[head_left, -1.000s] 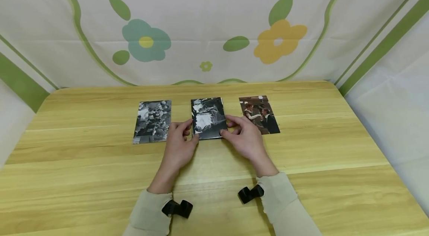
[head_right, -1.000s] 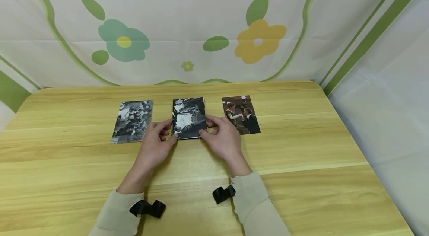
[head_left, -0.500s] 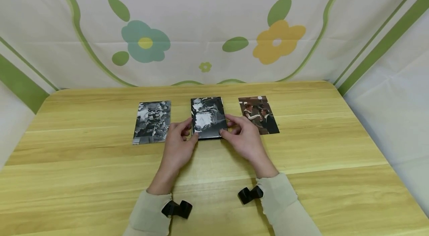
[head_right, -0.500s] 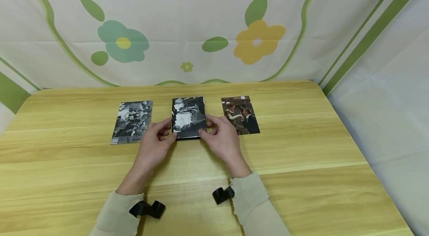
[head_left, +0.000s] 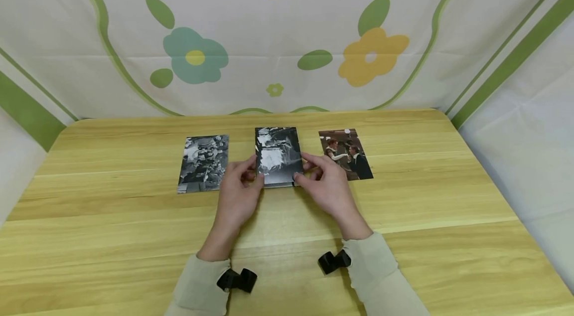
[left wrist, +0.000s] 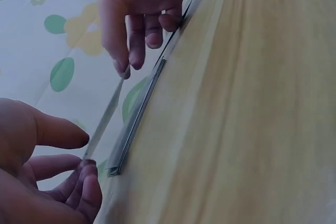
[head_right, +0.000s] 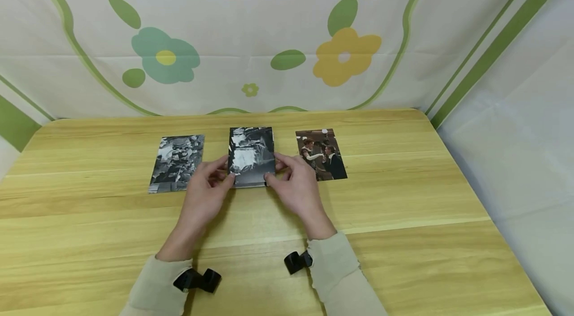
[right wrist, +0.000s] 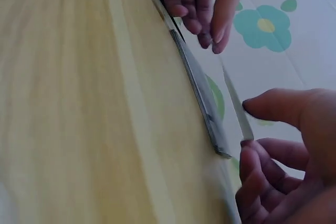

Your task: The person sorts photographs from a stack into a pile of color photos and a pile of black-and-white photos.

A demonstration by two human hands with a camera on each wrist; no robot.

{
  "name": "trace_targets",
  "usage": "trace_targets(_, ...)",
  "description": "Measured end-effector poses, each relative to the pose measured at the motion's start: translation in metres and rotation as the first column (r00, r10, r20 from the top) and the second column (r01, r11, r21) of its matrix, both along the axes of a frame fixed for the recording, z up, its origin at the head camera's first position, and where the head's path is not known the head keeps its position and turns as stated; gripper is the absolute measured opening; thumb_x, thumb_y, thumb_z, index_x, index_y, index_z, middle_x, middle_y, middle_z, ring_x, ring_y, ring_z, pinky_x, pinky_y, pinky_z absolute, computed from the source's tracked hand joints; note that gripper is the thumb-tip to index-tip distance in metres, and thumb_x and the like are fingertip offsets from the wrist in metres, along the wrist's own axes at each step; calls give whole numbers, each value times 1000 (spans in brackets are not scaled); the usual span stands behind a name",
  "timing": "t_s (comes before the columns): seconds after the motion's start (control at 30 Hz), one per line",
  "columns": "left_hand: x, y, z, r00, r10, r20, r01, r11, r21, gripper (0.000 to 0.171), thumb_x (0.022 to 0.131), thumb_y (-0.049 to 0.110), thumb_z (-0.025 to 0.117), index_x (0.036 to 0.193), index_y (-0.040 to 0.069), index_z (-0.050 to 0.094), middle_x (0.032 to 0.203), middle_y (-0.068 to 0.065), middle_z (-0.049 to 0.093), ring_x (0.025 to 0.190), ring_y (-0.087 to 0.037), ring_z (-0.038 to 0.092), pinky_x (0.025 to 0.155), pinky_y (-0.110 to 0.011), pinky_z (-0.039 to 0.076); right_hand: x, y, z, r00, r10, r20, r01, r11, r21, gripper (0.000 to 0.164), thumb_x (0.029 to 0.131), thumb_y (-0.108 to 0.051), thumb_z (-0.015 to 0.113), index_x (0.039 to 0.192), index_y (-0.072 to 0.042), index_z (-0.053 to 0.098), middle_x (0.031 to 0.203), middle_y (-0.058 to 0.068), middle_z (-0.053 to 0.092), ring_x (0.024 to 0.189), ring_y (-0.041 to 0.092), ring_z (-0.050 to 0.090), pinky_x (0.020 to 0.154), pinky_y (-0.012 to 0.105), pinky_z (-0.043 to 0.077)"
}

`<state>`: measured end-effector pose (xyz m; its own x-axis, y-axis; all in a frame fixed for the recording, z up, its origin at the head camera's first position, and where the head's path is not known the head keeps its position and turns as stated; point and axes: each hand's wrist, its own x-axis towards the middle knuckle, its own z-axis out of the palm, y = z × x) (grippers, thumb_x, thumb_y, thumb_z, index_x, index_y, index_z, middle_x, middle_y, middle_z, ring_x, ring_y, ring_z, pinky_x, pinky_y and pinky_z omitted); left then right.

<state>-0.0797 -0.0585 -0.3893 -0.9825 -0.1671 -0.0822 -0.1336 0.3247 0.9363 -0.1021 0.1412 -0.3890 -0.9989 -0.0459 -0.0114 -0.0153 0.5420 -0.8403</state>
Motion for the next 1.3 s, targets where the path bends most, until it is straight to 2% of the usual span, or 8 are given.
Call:
trace_targets(0.13,2,-1,9,999,14,-29,-13,999,33,54,99,-2,69,151,4,60,126,-18,62,109,-27,63,85,-18,50,1,-1,9,1000,0,3,1,996,-84,57,91,-13,84,146,-12,67,117,10,71,95,19,65,79,22,54)
trace_targets(0.4,5,-5,27,998,21,-60,-16,996,92,51,101,-1,67,152,5,61,129,-20,61,113,-29,65,84,-12,51,4,-2,27,999,-5,-53,-4,984,-177,56,92,-10,83,145,-14,68,118,13,70,93,20,64,73,21,54)
trace_targets(0.63,6,-16,29,1000,25,1,-25,995,97,53,101,-1,68,153,6,60,135,-18,59,121,-30,64,91,-14,52,3,-11,28,1000,20,11,-17,979,-202,56,92,-10,83,146,-13,67,122,12,69,97,19,65,71,21,54)
trace_targets(0.8,7,-34,30,998,60,34,-63,994,85,53,101,0,67,153,6,59,140,-18,58,123,-29,61,88,-8,49,0,-29,26,997,70,19,-65,981,-181,57,92,-10,83,147,-12,67,122,10,70,95,18,66,73,23,56)
trace_targets(0.97,7,-61,28,990,114,84,-119,991,67,54,101,0,66,154,8,59,142,-14,58,116,-17,57,81,-7,48,-2,-57,23,991,133,33,-124,974,-187,60,91,-7,82,148,-9,64,121,10,71,91,16,69,72,26,61)
trace_targets(1.17,14,-101,25,968,221,120,-225,974,20,52,102,2,66,153,11,61,136,-6,61,103,-3,56,73,-11,50,0,-101,17,974,219,56,-204,958,-200,66,89,-2,81,151,-6,60,121,8,71,87,10,68,73,22,61)
trace_targets(1.3,19,-119,25,945,289,152,-292,956,-2,51,103,4,66,153,14,62,122,8,62,102,0,56,72,-13,50,1,-123,16,963,265,55,-253,953,-168,67,89,-2,79,153,-6,58,121,6,70,85,3,67,76,17,58)
